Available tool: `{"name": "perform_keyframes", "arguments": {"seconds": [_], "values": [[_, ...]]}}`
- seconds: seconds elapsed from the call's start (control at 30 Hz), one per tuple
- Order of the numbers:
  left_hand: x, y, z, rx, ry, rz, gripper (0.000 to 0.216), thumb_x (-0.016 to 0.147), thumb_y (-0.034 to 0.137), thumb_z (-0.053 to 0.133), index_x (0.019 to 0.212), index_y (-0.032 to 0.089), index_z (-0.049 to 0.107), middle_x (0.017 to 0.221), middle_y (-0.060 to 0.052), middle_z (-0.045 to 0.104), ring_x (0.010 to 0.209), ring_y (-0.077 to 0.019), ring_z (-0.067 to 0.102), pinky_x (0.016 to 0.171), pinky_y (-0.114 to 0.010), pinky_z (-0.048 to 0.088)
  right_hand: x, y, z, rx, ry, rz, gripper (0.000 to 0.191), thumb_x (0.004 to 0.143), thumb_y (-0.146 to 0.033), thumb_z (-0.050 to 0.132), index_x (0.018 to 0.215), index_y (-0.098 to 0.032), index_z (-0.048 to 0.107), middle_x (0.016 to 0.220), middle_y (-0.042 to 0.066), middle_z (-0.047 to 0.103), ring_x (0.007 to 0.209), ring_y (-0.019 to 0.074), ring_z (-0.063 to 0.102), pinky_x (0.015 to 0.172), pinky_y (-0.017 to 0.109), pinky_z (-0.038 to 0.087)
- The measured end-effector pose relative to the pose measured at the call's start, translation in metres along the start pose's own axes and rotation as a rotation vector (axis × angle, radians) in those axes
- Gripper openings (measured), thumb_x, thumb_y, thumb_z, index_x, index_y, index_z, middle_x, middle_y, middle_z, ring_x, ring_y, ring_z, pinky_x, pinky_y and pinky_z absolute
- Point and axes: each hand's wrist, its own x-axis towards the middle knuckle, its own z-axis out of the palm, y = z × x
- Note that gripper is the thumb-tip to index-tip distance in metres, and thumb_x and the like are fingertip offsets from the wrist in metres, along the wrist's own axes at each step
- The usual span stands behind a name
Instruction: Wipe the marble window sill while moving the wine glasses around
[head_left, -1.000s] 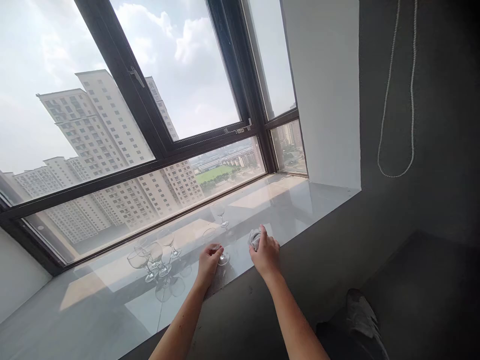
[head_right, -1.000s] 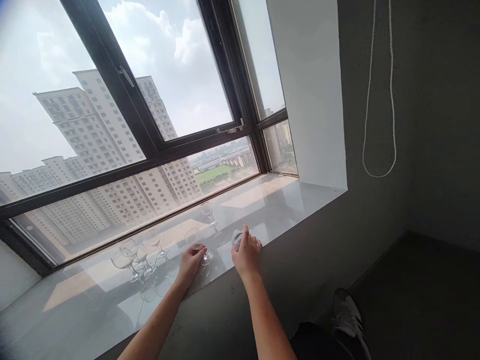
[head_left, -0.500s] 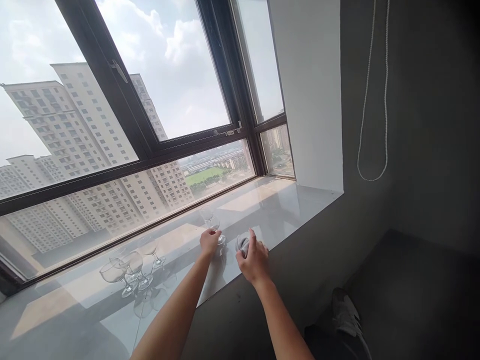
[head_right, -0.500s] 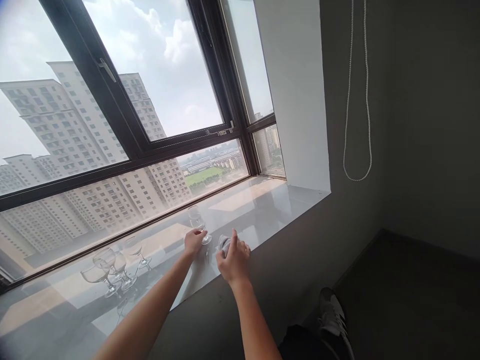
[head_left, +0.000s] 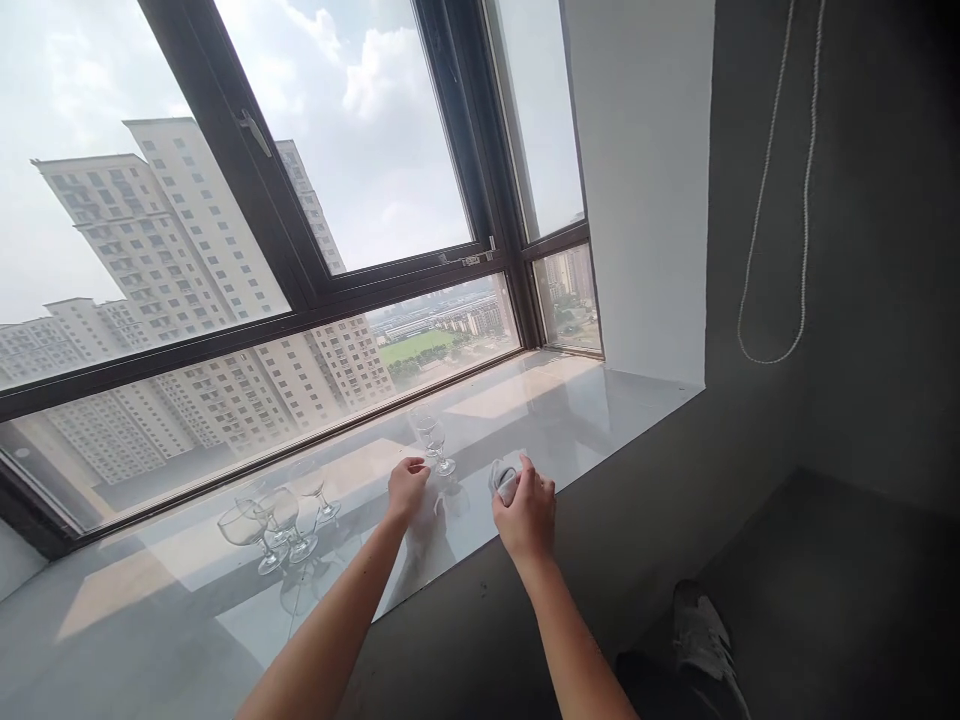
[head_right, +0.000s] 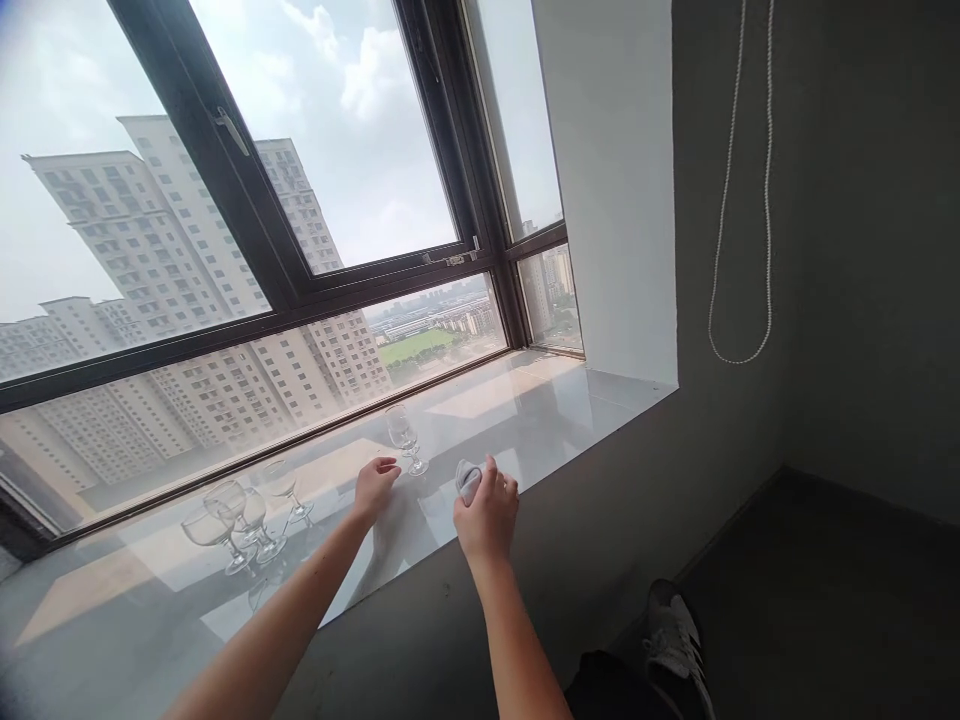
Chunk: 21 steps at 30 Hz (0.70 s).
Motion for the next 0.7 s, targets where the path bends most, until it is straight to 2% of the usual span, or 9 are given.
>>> {"name": "perform_keyframes", "arguments": {"seconds": [0.07, 0.17, 0.3, 0.4, 0.47, 0.53, 0.7], "values": [[-0.009, -0.006, -0.025, 0.088, 0.03, 0.033, 0.02, 0.073, 0.029, 0.061, 0.087, 0.017, 0.068, 0.093, -0.008, 0.073, 0.084, -0.0192, 0.066, 0.071, -0.027, 0.046, 0.0, 0.001, 0.001, 0.005, -0.038, -0.005, 0.061, 0.074, -0.021, 0.055, 0.133, -0.016, 0.038, 0.103, 0.012, 0.064, 0.103, 0.0294, 0.055, 0.097, 0.047, 0.037], [-0.027, -0.028, -0.074, 0.226, 0.096, 0.024, 0.02, 0.075, 0.036, 0.056, 0.078, 0.019, 0.067, 0.084, -0.006, 0.072, 0.08, -0.021, 0.065, 0.071, -0.029, 0.044, -0.001, -0.001, 0.002, 0.042, -0.107, 0.004, 0.062, 0.076, -0.019, 0.051, 0.136, -0.015, 0.034, 0.093, 0.008, 0.066, 0.093, 0.0249, 0.061, 0.102, 0.048, 0.033], [-0.056, -0.072, -0.143, 0.394, 0.275, -0.15, 0.024, 0.077, 0.043, 0.052, 0.081, 0.022, 0.063, 0.084, -0.005, 0.071, 0.08, -0.0237, 0.064, 0.07, -0.031, 0.043, -0.005, -0.01, 0.0, 0.101, -0.133, 0.043, 0.064, 0.079, -0.021, 0.05, 0.14, -0.017, 0.031, 0.093, 0.007, 0.067, 0.089, 0.0248, 0.062, 0.084, 0.038, 0.044], [-0.068, -0.098, -0.177, 0.511, 0.391, -0.341, 0.031, 0.075, 0.049, 0.054, 0.092, 0.024, 0.061, 0.093, -0.006, 0.071, 0.095, -0.0295, 0.063, 0.081, -0.039, 0.043, -0.012, -0.018, 0.003, 0.165, -0.139, 0.05, 0.066, 0.08, -0.023, 0.05, 0.143, -0.02, 0.029, 0.101, 0.009, 0.067, 0.085, 0.024, 0.064, 0.068, 0.03, 0.045], [-0.067, -0.107, -0.186, 0.559, 0.416, -0.415, 0.04, 0.072, 0.053, 0.056, 0.1, 0.024, 0.06, 0.099, -0.007, 0.071, 0.109, -0.0342, 0.058, 0.091, -0.046, 0.039, -0.017, -0.023, 0.007, 0.214, -0.135, 0.045, 0.067, 0.08, -0.024, 0.05, 0.143, -0.02, 0.029, 0.105, 0.009, 0.067, 0.084, 0.0236, 0.065, 0.063, 0.028, 0.045], [-0.06, -0.11, -0.185, 0.573, 0.396, -0.443, 0.048, 0.07, 0.055, 0.058, 0.106, 0.024, 0.058, 0.101, -0.009, 0.071, 0.117, -0.0368, 0.053, 0.096, -0.05, 0.036, -0.021, -0.026, 0.01, 0.254, -0.127, 0.032, 0.066, 0.08, -0.025, 0.05, 0.143, -0.021, 0.03, 0.106, 0.009, 0.067, 0.086, 0.024, 0.065, 0.063, 0.028, 0.046], [-0.032, -0.107, -0.171, 0.561, 0.389, -0.48, 0.052, 0.07, 0.054, 0.057, 0.111, 0.021, 0.059, 0.097, -0.013, 0.07, 0.116, -0.0402, 0.053, 0.091, -0.051, 0.038, -0.022, -0.03, 0.012, 0.367, -0.119, 0.006, 0.065, 0.081, -0.029, 0.051, 0.142, -0.021, 0.03, 0.106, 0.009, 0.066, 0.09, 0.0248, 0.065, 0.067, 0.03, 0.048]]}}
